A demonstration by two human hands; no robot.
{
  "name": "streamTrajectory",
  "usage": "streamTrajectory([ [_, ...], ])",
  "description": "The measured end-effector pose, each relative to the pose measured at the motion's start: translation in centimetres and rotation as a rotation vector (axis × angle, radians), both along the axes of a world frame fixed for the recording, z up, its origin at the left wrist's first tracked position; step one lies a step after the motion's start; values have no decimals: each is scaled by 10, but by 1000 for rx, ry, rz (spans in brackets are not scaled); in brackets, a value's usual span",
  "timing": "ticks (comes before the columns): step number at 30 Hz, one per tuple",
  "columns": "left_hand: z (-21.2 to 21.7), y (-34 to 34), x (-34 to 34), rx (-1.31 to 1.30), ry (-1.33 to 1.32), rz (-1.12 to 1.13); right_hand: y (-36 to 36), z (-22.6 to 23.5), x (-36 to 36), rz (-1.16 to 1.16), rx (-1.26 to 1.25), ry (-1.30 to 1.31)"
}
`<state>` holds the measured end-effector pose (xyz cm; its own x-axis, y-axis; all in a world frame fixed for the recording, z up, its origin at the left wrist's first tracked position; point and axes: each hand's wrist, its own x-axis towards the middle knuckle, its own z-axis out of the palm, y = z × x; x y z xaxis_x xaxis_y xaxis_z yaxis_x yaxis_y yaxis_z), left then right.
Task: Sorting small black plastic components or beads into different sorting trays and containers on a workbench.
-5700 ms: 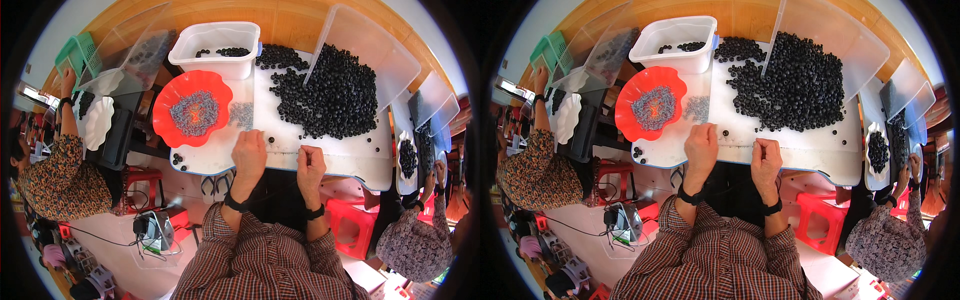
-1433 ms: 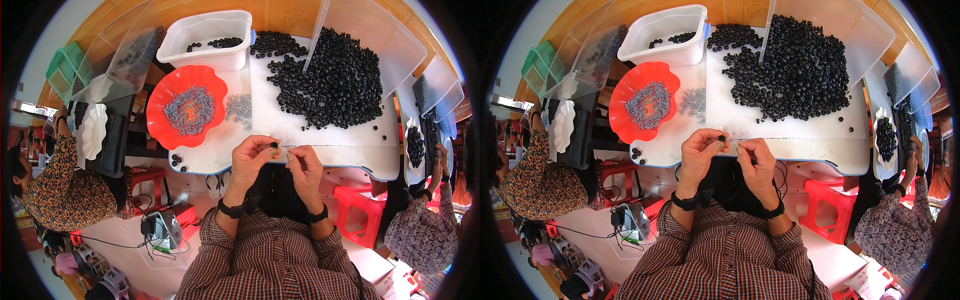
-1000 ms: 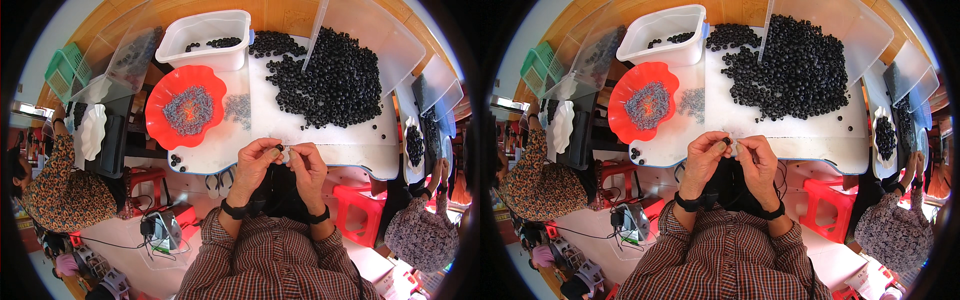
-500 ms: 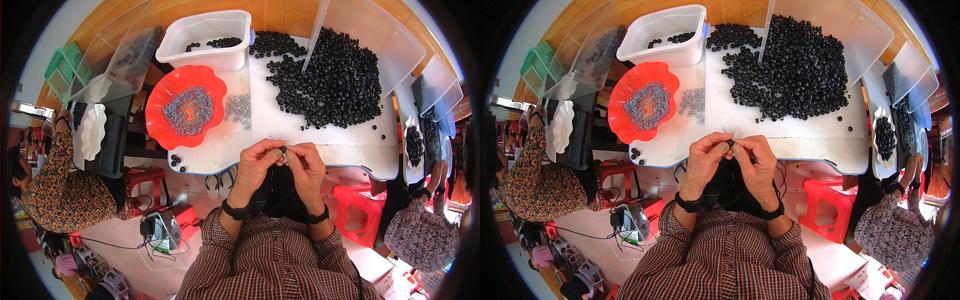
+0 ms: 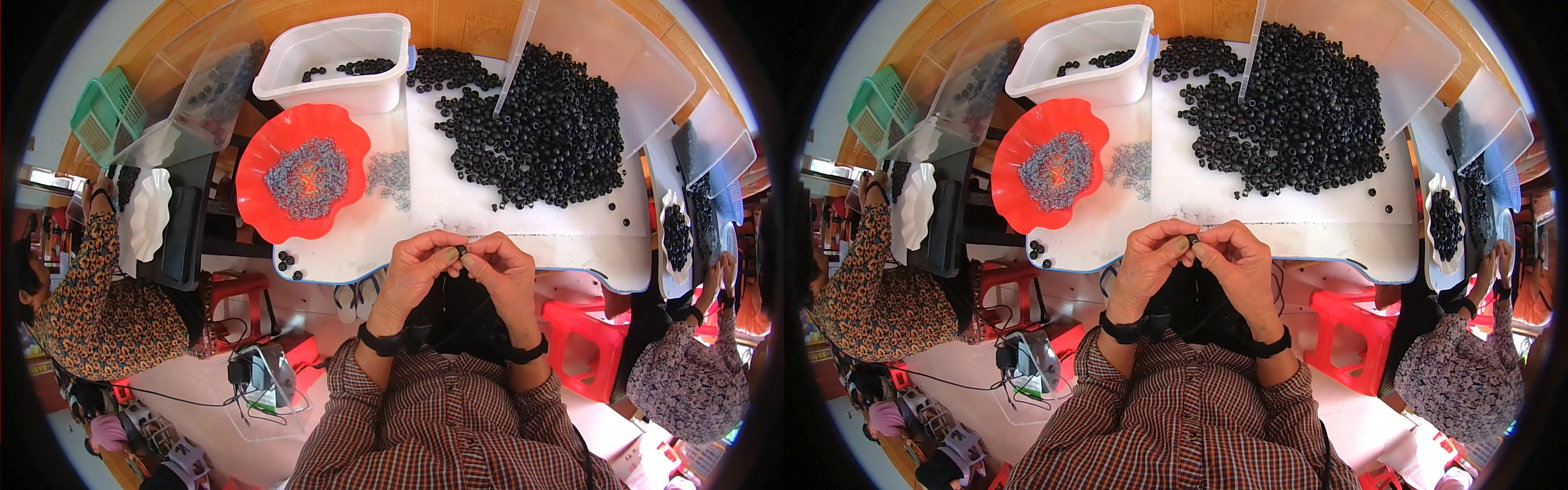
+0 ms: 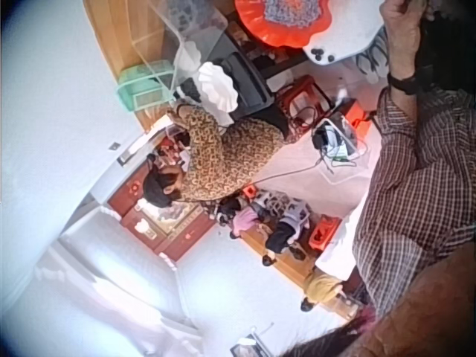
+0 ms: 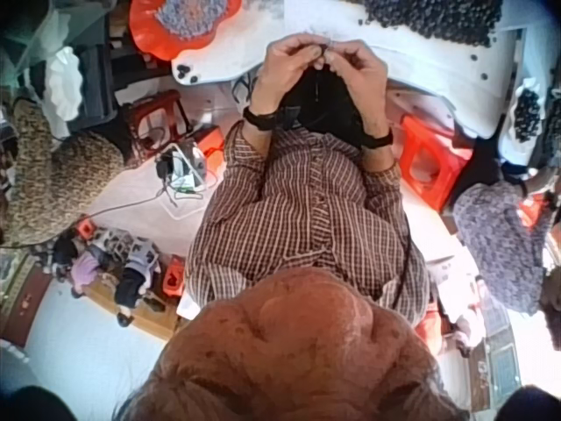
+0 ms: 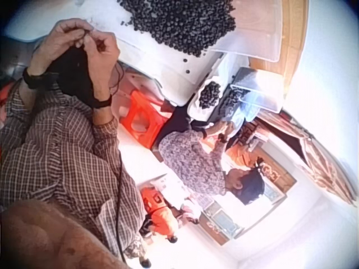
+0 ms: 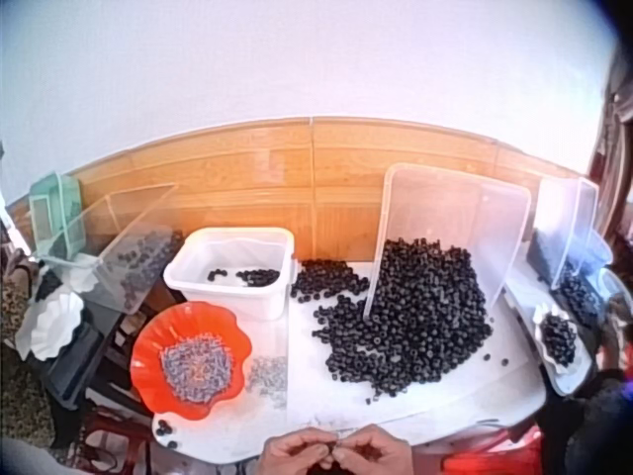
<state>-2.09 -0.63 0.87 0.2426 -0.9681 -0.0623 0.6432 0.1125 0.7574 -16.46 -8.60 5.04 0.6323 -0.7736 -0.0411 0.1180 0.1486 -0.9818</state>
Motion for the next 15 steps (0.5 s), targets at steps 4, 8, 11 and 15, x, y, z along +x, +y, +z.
streamTrajectory([
  [4, -1, 1, 0, -16, 57, 3, 2, 2, 1, -12, 37, 19],
  [8, -2, 1, -1, -13, 113, -4, 1, 1, 0, -25, 61, 45],
  [11, -4, -1, -3, -37, 194, -15, 0, 2, -1, -43, 71, 78],
  [15, -5, -3, -6, -3, 169, -16, 3, 1, 1, -85, 58, 68],
])
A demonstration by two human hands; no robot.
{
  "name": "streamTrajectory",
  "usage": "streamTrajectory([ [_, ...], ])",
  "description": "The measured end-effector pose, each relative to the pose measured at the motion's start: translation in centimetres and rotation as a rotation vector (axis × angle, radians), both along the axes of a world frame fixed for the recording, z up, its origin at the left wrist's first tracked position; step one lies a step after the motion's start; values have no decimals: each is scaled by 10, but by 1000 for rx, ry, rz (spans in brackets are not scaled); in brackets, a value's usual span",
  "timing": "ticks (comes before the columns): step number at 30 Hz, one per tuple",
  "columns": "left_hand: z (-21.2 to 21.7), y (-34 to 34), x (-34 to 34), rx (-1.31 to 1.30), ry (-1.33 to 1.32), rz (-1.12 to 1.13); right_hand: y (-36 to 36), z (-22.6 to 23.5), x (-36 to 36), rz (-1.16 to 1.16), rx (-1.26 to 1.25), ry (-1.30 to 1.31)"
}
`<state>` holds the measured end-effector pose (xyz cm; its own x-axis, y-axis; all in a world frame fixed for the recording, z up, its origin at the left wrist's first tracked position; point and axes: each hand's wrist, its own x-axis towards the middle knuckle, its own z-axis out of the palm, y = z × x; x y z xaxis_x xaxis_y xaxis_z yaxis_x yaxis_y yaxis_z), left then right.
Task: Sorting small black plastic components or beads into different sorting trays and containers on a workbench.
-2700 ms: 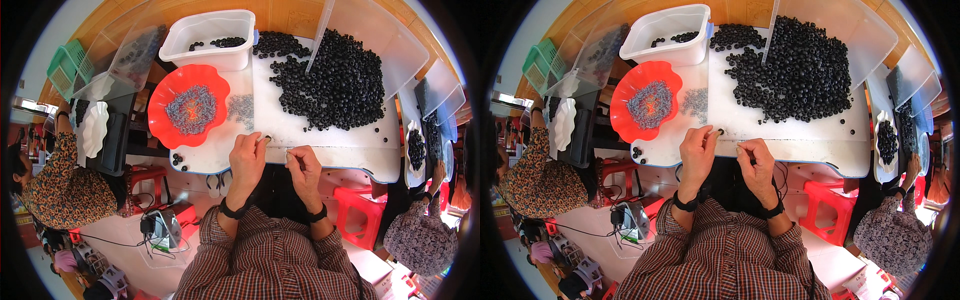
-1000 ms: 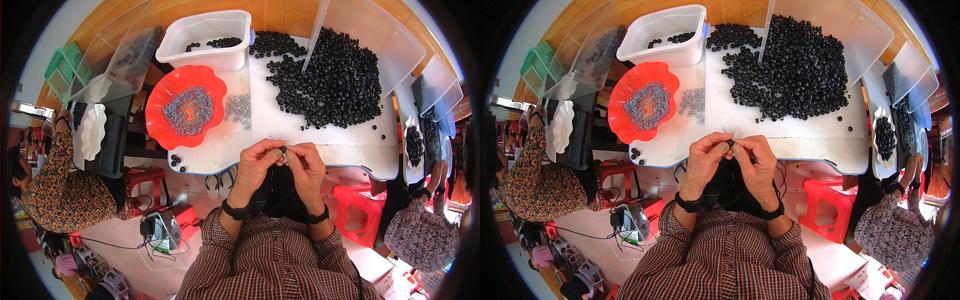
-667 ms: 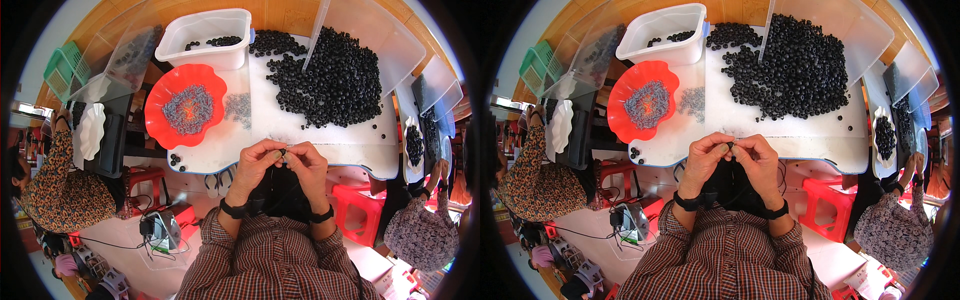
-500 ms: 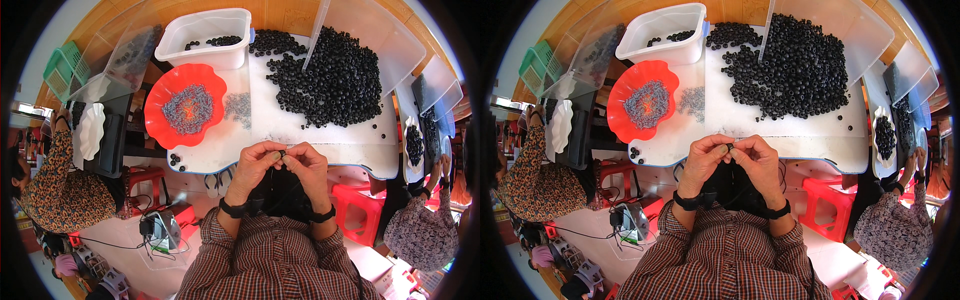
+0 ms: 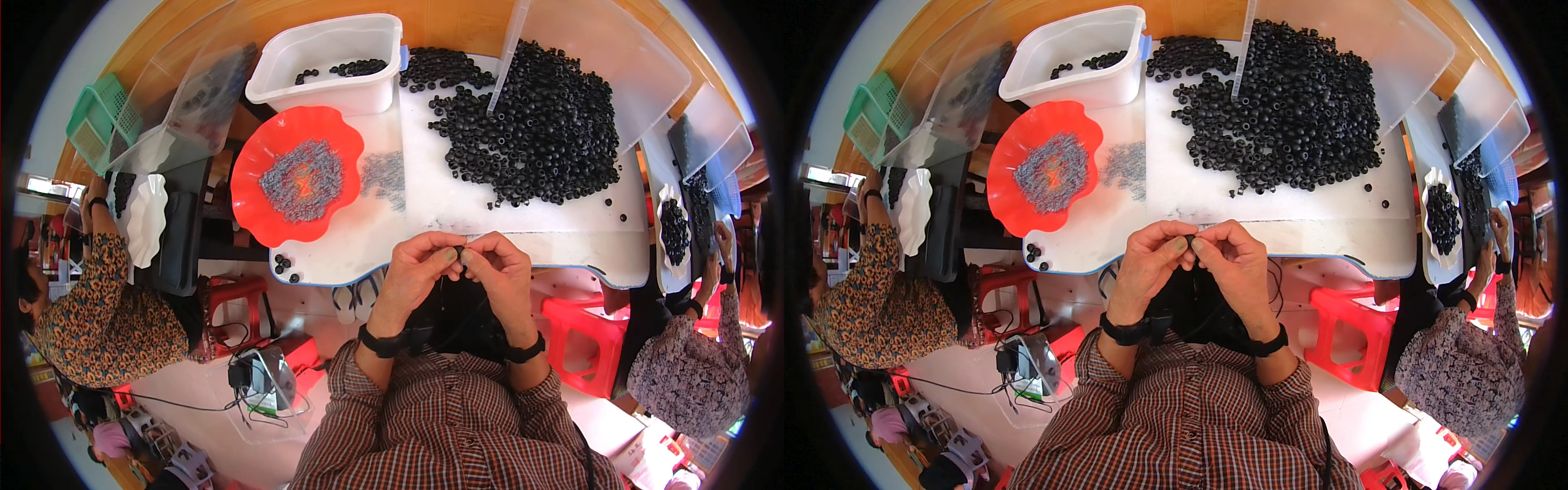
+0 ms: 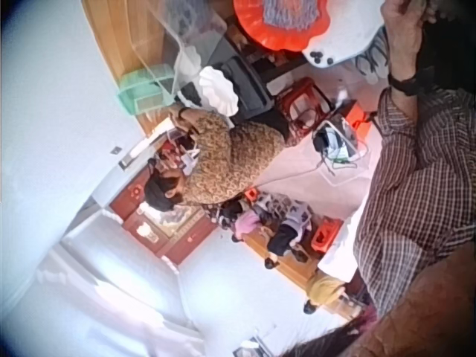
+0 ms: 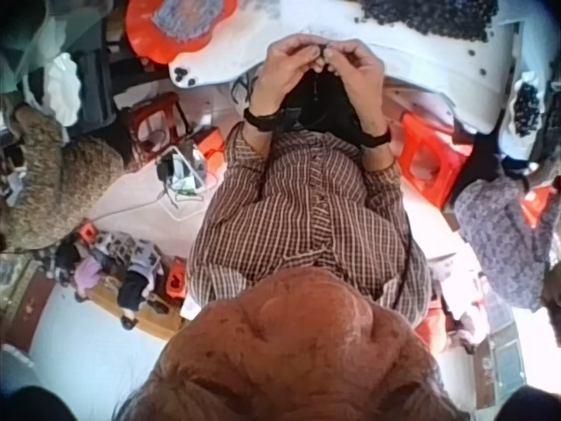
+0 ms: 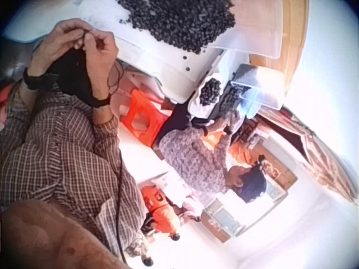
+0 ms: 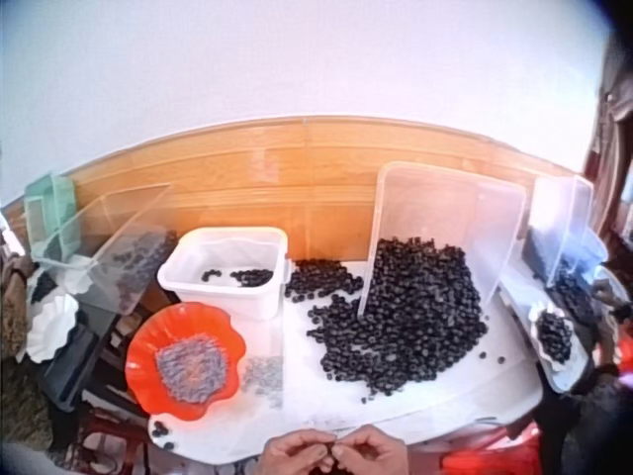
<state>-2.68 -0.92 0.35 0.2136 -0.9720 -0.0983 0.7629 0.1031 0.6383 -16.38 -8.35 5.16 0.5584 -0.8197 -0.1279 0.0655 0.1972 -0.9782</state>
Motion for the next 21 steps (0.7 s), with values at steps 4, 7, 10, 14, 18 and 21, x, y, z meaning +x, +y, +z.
streamTrajectory([
  [4, 3, 0, 1, -5, -73, 10, 3, -4, 3, -20, -65, 24],
  [7, 3, -1, 0, 9, -83, 22, 1, -7, 2, -10, -100, 45],
  [10, 0, -2, 0, 20, -46, 38, -4, -6, 2, -13, -94, 41],
  [14, 0, -4, 0, 54, 19, 61, -22, -23, 4, -292, -612, 257],
  [18, -1, -2, 1, 33, 47, 64, -36, -30, 8, -376, -875, 450],
  [21, 0, -3, 1, 15, 82, 69, -43, -34, 13, -413, -1038, 599],
])
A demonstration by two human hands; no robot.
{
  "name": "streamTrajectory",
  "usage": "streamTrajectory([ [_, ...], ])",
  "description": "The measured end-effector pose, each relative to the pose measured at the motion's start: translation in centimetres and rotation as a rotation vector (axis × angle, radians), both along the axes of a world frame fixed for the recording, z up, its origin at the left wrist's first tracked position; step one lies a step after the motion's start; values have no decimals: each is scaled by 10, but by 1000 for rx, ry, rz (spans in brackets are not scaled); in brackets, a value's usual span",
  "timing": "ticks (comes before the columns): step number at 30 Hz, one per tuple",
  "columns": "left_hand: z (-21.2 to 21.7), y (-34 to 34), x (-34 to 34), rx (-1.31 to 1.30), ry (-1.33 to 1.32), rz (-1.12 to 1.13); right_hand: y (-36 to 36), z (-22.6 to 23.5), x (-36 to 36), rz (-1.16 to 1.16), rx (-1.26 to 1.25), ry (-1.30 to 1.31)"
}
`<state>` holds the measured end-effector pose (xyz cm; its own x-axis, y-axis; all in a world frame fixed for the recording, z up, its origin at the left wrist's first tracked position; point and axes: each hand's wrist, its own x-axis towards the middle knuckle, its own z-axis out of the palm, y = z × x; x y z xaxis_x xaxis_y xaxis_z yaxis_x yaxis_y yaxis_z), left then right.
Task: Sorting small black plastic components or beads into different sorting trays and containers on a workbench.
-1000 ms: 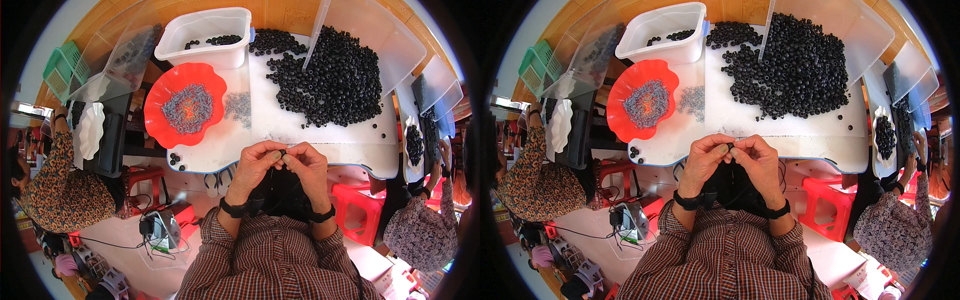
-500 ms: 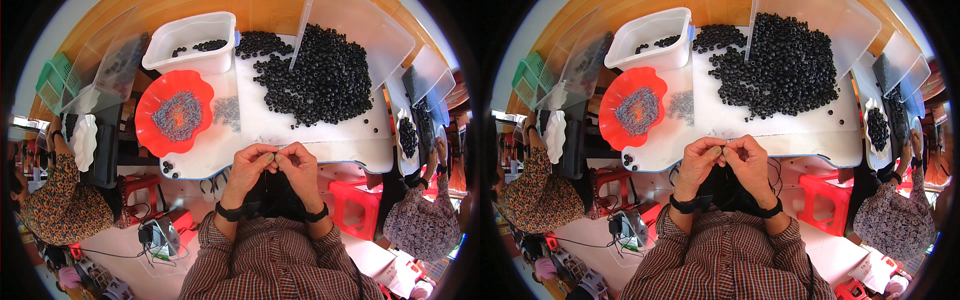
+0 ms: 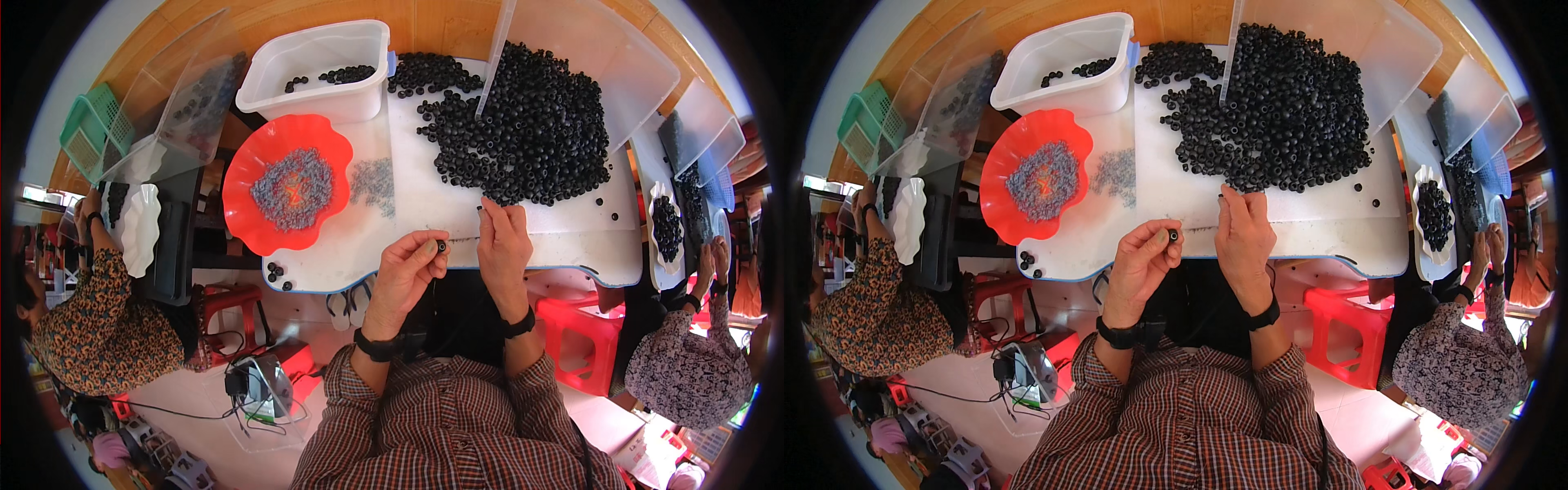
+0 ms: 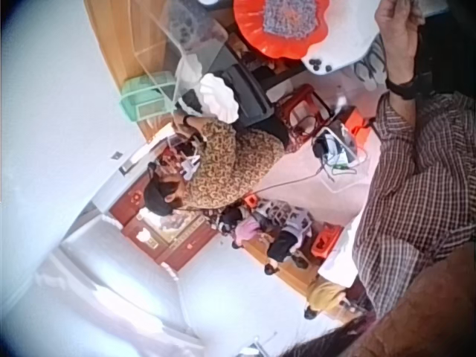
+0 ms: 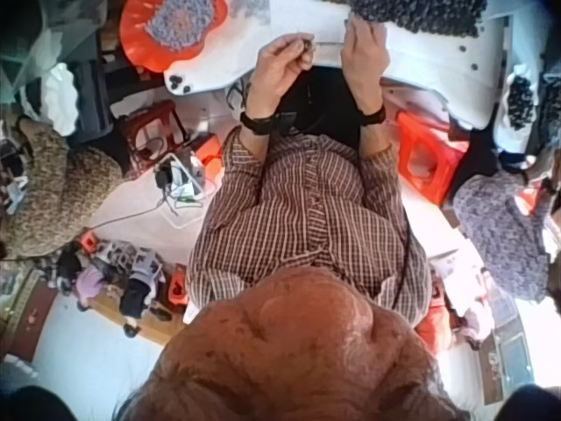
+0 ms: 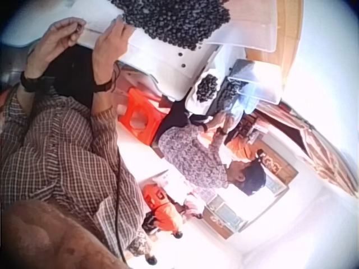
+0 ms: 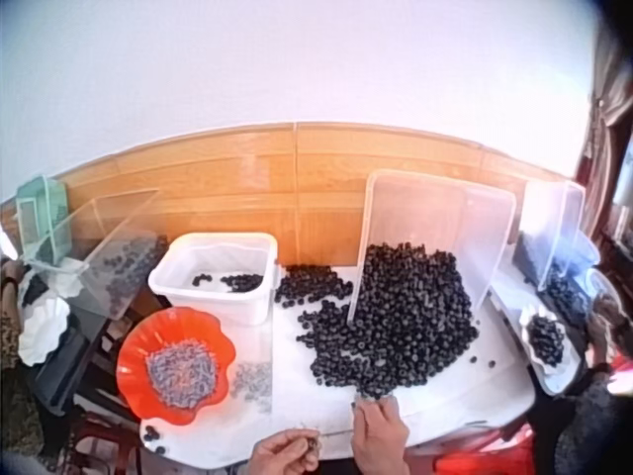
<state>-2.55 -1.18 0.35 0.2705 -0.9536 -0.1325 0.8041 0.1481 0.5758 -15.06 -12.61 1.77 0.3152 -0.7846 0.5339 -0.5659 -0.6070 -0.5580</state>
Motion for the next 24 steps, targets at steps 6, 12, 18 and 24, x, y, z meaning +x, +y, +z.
streamTrajectory([
  [6, -1, 1, 1, 0, 106, 10, -5, -3, 1, -30, -45, 229],
  [12, 1, 0, 0, -24, 133, 22, -4, -2, 1, -5, -41, 246],
  [18, 1, 0, 0, -35, 141, 32, -2, -7, -1, 62, 24, -27],
  [24, 2, -1, -1, -50, 122, 54, 8, -3, -10, 278, 780, -637],
])
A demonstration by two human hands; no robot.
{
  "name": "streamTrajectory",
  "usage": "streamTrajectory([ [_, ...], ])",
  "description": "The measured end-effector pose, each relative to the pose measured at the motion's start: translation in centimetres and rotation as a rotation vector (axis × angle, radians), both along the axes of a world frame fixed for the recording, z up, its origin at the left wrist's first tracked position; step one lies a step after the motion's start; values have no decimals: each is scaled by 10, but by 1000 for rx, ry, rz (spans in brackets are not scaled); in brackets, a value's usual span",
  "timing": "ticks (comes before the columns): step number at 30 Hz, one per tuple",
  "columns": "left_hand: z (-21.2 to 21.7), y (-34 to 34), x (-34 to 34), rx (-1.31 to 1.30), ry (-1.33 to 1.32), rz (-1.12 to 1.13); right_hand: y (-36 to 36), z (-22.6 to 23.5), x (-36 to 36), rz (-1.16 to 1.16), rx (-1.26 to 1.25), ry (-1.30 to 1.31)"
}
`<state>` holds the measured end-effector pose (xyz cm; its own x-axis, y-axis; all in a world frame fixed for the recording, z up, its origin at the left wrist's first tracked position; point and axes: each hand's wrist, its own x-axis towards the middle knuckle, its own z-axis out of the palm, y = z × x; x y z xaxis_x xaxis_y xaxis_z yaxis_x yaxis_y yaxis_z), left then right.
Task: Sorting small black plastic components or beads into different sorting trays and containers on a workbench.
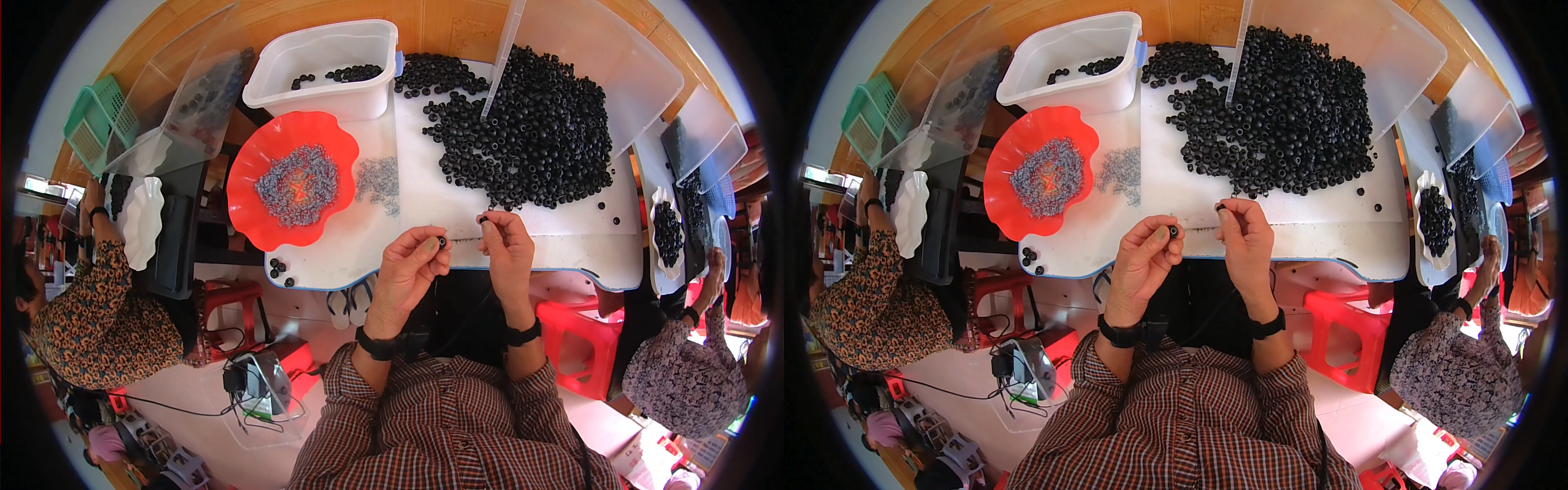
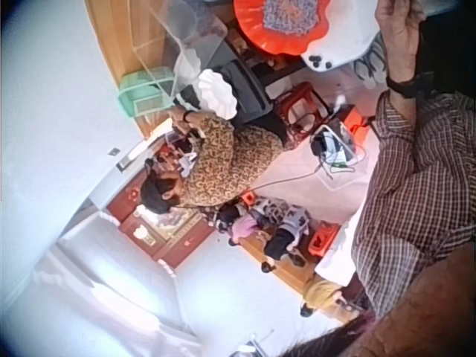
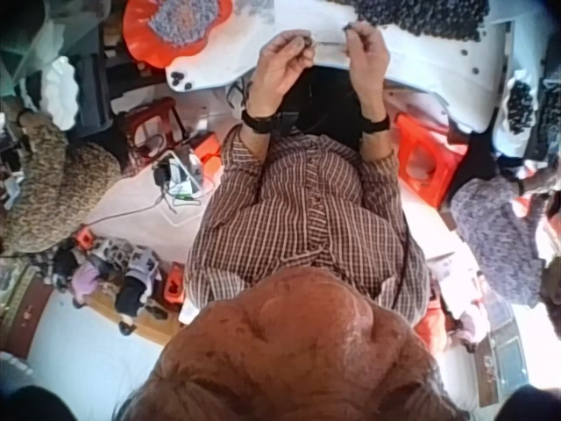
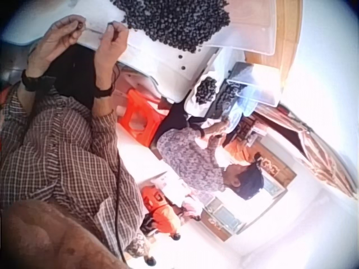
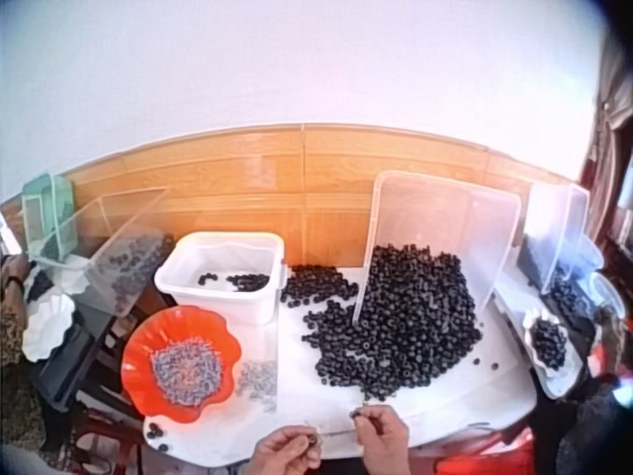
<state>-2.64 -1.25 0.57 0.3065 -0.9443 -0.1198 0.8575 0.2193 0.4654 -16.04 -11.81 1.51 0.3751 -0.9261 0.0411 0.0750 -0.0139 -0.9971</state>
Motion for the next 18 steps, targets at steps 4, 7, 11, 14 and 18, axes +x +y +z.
streamTrajectory([
  [4, 0, -1, -1, 6, 8, 4, 0, 9, -5, 88, 132, -149],
  [7, 0, -2, -1, -17, 6, -2, 1, 12, -6, 124, 203, -265],
  [11, 0, -3, -1, -25, 15, 11, 3, 14, -5, 151, 271, -314],
  [14, 2, -3, -2, -30, -34, 22, 5, 17, -5, 178, 289, -320],
  [18, 7, -3, -2, 20, -71, 31, 6, 17, -7, 224, 301, -337],
])
